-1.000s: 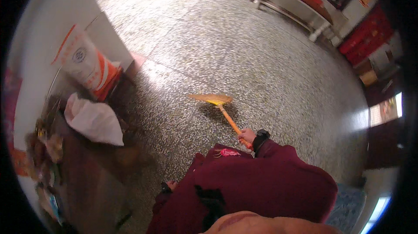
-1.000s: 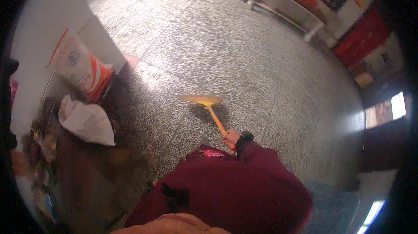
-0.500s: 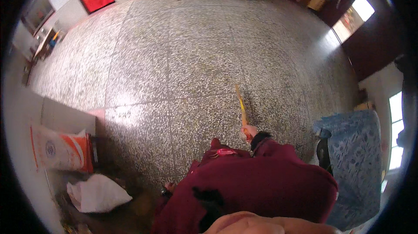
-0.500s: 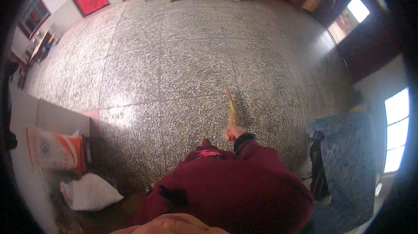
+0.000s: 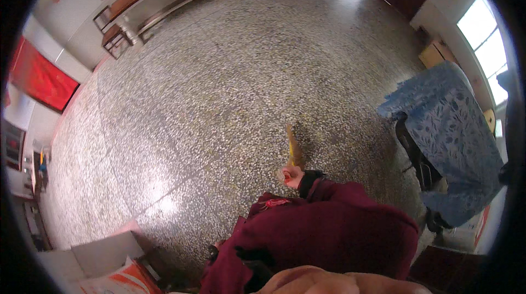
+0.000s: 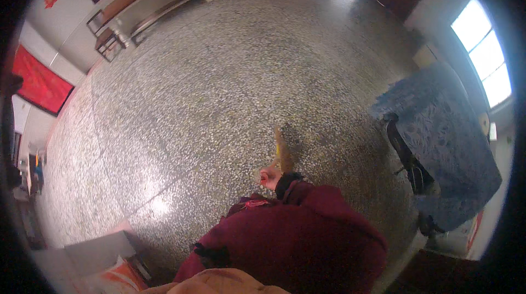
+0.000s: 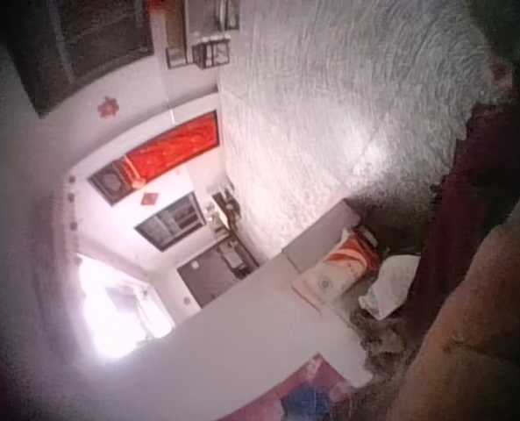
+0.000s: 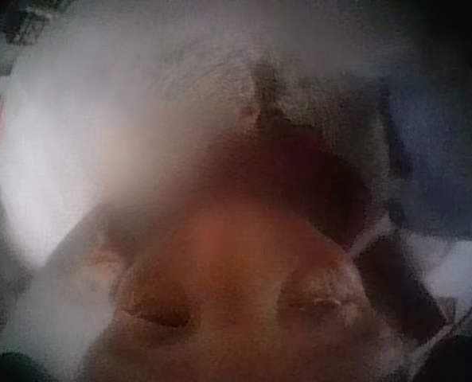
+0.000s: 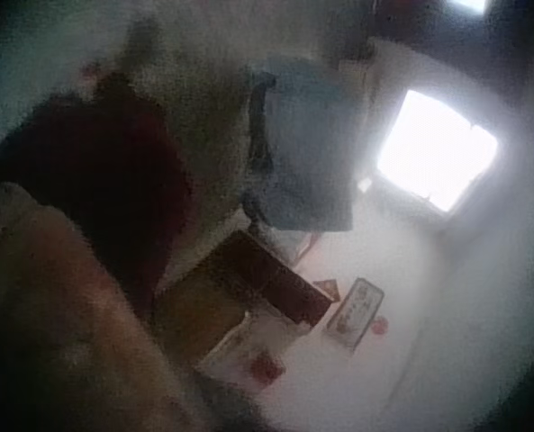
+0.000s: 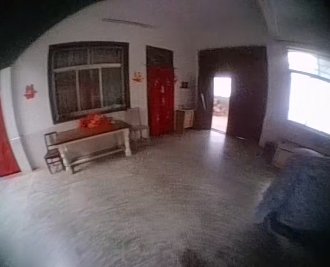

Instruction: The person sweeps the floor with a broom, moving from an indoor room with speckled flooring into an outdoor courtyard with concrete flooring, then back inside. The person sweeps around furniture and stored items, including a covered object and stacked boxes.

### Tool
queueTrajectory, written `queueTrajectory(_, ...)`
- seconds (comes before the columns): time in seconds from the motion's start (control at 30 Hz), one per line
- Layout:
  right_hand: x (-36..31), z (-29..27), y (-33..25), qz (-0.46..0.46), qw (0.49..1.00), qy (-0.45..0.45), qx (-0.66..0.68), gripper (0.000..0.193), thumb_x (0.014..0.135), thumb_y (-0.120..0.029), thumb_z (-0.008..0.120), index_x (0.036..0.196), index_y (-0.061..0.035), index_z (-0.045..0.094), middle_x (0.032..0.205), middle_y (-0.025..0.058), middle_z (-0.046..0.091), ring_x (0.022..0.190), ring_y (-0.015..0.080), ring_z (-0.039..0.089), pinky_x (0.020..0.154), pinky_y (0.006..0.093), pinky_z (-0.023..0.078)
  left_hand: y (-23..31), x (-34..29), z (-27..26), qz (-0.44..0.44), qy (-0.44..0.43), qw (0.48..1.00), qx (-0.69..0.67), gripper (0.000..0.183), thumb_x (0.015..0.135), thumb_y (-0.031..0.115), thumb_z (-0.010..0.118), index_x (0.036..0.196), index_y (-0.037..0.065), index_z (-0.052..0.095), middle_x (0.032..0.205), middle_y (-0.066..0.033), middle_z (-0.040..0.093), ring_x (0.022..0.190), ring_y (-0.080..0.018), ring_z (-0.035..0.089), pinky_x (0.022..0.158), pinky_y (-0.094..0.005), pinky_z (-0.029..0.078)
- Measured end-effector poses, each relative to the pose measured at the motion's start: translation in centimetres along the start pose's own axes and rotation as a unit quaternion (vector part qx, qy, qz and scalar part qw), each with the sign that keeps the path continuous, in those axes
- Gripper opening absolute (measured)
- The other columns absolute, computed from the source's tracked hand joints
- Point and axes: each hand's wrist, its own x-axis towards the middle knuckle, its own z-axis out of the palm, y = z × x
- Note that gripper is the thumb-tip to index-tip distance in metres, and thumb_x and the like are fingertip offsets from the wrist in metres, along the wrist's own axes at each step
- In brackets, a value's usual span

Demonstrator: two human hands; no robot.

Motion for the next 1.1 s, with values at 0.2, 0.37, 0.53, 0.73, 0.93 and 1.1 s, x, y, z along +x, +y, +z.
queueTrajectory(0.2,0.8,-2.2,-2.8,0.047,0.988,0.079,0.124,0.021,0.074,-0.016,0.048,0.058,-0.0084,0.036,0.055,0.0025,0.036,0.053,0.0155,0.039,0.050,0.0264,0.032,4.3,7.0,-5.0,0.052,-0.032,0.997,0.056,0.035,0.074,0.033,0.051,0.090,0.003,0.059,0.079,-0.0124,0.061,0.075,-0.0262,0.059,0.065,-0.0378,0.046)
queueTrajectory(0.37,1.0,-2.5,-7.5,0.077,0.808,0.159,0.563,0.017,0.074,-0.015,0.047,0.062,-0.0078,0.039,0.054,0.0028,0.039,0.051,0.0169,0.039,0.050,0.0281,0.033,7.8,13.9,-10.8,0.101,-0.060,0.985,0.128,0.036,0.074,0.033,0.050,0.090,0.003,0.059,0.079,-0.0122,0.061,0.074,-0.0257,0.060,0.065,-0.0375,0.046)
queueTrajectory(0.53,0.4,-2.5,-12.3,-0.011,0.814,0.197,0.546,0.014,0.071,-0.005,0.049,0.062,-0.0041,0.039,0.059,0.0037,0.039,0.054,0.0140,0.044,0.052,0.0255,0.040,14.9,19.3,-17.7,0.156,-0.091,0.943,0.281,0.036,0.074,0.033,0.049,0.089,0.002,0.059,0.078,-0.0120,0.061,0.073,-0.0253,0.060,0.065,-0.0371,0.046)
queueTrajectory(0.73,0.4,-5.0,-15.2,-0.056,0.750,0.235,0.616,0.011,0.075,-0.005,0.047,0.068,-0.0029,0.038,0.060,0.0026,0.040,0.051,0.0132,0.044,0.051,0.0232,0.041,24.7,22.8,-22.7,0.217,-0.068,0.954,0.195,0.030,0.074,0.026,0.045,0.075,0.001,0.059,0.068,-0.0141,0.060,0.057,-0.0228,0.058,0.053,-0.0371,0.044)
queueTrajectory(0.93,-2.4,-9.9,-14.4,-0.118,0.700,0.289,0.643,0.006,0.079,-0.009,0.047,0.078,-0.0029,0.045,0.065,0.0036,0.047,0.056,0.0150,0.049,0.057,0.0244,0.045,32.1,28.7,-22.9,0.229,-0.134,0.924,0.275,0.030,0.073,0.027,0.045,0.073,0.000,0.060,0.070,-0.0159,0.059,0.067,-0.0283,0.057,0.063,-0.0391,0.043)
queueTrajectory(1.1,-2.8,-16.3,-15.3,-0.209,0.754,0.334,0.526,0.009,0.080,-0.008,0.046,0.083,-0.0012,0.041,0.069,0.0042,0.044,0.061,0.0130,0.047,0.055,0.0255,0.043,39.4,33.2,-21.3,0.236,-0.119,0.908,0.326,0.029,0.070,0.026,0.046,0.076,0.001,0.061,0.073,-0.0170,0.060,0.072,-0.0307,0.058,0.065,-0.0402,0.043)
